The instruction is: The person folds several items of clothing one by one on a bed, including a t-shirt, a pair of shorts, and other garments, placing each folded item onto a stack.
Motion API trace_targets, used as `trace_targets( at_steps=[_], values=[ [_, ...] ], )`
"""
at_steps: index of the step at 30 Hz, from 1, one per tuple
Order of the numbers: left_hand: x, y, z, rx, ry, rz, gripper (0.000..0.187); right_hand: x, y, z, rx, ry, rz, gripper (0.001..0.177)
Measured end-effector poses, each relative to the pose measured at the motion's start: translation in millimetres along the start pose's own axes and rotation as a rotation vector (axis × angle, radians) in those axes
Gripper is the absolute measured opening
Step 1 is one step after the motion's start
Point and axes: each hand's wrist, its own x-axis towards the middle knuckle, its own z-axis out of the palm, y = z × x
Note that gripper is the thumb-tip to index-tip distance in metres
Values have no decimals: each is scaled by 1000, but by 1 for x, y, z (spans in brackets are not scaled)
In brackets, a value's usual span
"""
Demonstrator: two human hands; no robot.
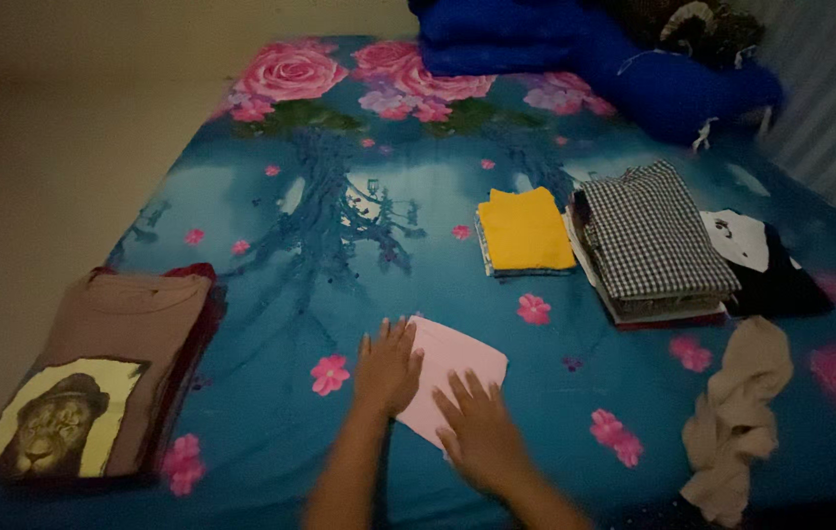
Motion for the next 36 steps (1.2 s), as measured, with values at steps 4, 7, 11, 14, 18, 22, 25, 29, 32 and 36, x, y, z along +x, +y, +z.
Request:
trace_targets(
  at_steps=[4,7,11,14,18,22,25,29,32,36],
  values=[
    [-3,-1,-3,-3,18,-39,57,3,19,11,12,77,132,77],
    [-2,-8,7,-20,65,-23,57,35,41,20,-62,61,223,77],
    [0,-25,29,-86,221,1,49,65,72,19,169,255,237,73],
    [5,-43,36,-376,378,-46,39,87,104,11,383,140,362,59],
    [1,-55,34,-759,367,-205,39,94,137,17,1455,-220,272,52],
    [3,-55,32,-655,470,-143,40,97,129,22,1679,-301,220,55],
    [8,-47,35,-840,404,-287,42,103,140,19,1681,-254,290,50],
    [38,-27,45,-787,400,-223,43,119,182,-17,1596,-153,218,43],
    [59,7,46,-670,409,-50,48,141,218,-69,1607,-30,273,38],
    [69,66,32,-296,95,-8,54,174,259,-137,1580,386,174,36]
  ],
)
